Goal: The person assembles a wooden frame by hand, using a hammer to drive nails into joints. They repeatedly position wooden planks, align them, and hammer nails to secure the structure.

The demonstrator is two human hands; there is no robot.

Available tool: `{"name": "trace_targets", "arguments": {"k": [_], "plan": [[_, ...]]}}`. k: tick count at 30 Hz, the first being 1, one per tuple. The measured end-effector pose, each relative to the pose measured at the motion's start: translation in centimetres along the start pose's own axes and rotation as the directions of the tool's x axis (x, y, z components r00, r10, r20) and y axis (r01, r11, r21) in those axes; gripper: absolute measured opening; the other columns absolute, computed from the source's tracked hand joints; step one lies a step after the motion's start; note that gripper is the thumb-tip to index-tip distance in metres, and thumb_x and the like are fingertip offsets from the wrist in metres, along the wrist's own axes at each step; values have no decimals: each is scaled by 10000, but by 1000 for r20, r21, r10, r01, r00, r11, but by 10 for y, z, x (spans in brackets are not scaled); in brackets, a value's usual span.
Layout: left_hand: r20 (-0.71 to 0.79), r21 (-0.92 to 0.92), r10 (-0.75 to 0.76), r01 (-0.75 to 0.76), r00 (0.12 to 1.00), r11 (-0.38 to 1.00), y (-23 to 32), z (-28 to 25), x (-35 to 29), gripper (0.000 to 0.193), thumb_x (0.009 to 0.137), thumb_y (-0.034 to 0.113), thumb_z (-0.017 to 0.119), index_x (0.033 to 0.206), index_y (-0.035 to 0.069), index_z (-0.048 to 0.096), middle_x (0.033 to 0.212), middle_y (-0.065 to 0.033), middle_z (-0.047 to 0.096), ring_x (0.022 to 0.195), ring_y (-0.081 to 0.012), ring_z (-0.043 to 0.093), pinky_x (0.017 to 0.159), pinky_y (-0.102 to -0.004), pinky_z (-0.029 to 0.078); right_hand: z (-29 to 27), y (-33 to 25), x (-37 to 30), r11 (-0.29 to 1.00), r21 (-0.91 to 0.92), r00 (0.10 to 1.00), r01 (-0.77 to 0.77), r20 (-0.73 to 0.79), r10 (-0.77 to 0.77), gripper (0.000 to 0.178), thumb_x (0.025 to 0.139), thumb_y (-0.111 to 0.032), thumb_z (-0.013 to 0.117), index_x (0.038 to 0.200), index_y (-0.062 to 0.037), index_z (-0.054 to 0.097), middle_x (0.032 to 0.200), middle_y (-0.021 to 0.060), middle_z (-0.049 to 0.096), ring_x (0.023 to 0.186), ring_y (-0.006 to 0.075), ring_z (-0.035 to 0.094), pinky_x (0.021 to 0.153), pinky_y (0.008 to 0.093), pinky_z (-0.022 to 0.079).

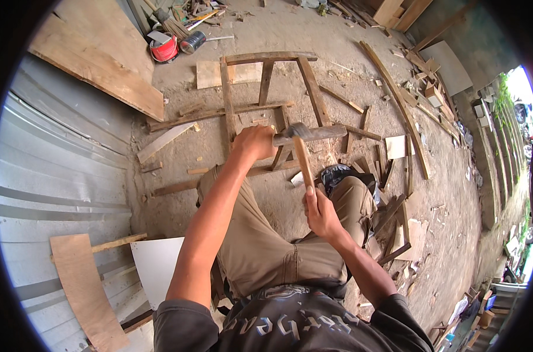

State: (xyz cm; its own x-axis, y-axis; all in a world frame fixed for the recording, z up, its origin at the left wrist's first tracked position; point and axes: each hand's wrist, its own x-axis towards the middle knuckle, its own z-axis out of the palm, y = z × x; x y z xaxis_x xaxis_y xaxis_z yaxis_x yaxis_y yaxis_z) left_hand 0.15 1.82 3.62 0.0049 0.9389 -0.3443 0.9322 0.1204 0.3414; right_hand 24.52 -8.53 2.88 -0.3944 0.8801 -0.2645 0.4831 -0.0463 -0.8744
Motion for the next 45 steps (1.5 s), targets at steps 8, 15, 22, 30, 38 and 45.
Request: {"name": "trace_targets", "arguments": {"k": [8,15,22,30,38,45], "plan": [[-105,-45,-13,9,994,999,-7,9,-5,296,727,233,694,903,-4,710,904,-227,704,869,-375,693,797,-450,552,-30,-86,-28,924,314,975,217,-108,-192,456,1064,-393,337,997,20,516,618,-28,425,528,52,389,463,245,322],[-127,8,53,-52,991,999,-5,8,0,281,719,240,671,882,16,717,901,-223,704,864,-369,694,786,-464,550,-8,-6,0,969,-39,965,243,-89,-245,451,1054,-421,326,983,-17,513,620,-5,450,498,73,403,437,264,321],[-124,-40,10,-15,992,999,-10,11,2,245,729,222,662,881,42,730,836,-199,713,791,-358,706,758,-458,558,-33,-80,-29,961,265,997,73,-17,-71,481,1064,-426,313,995,-1,529,615,-1,447,526,68,402,469,255,332],[-25,-39,-24,23,999,999,0,4,-1,267,740,221,629,900,30,725,887,-202,715,848,-358,706,779,-457,568,-6,-4,-5,985,133,994,112,-12,-111,447,1058,-446,316,973,-48,502,638,-57,409,481,36,362,389,215,279],[-88,-56,-7,3,996,998,-8,6,-12,299,730,271,738,897,24,719,876,-207,710,843,-356,700,766,-459,547,-41,-90,-25,890,361,958,279,-173,-231,410,1057,-403,362,980,-20,486,633,-78,357,503,14,299,434,205,245],[-88,19,6,-4,996,1000,-4,8,4,297,741,272,738,925,40,728,900,-209,712,871,-355,699,805,-452,551,-9,16,8,992,126,1000,-10,-4,10,421,1054,-442,352,939,-61,488,615,-62,391,458,44,342,391,223,271]]}}
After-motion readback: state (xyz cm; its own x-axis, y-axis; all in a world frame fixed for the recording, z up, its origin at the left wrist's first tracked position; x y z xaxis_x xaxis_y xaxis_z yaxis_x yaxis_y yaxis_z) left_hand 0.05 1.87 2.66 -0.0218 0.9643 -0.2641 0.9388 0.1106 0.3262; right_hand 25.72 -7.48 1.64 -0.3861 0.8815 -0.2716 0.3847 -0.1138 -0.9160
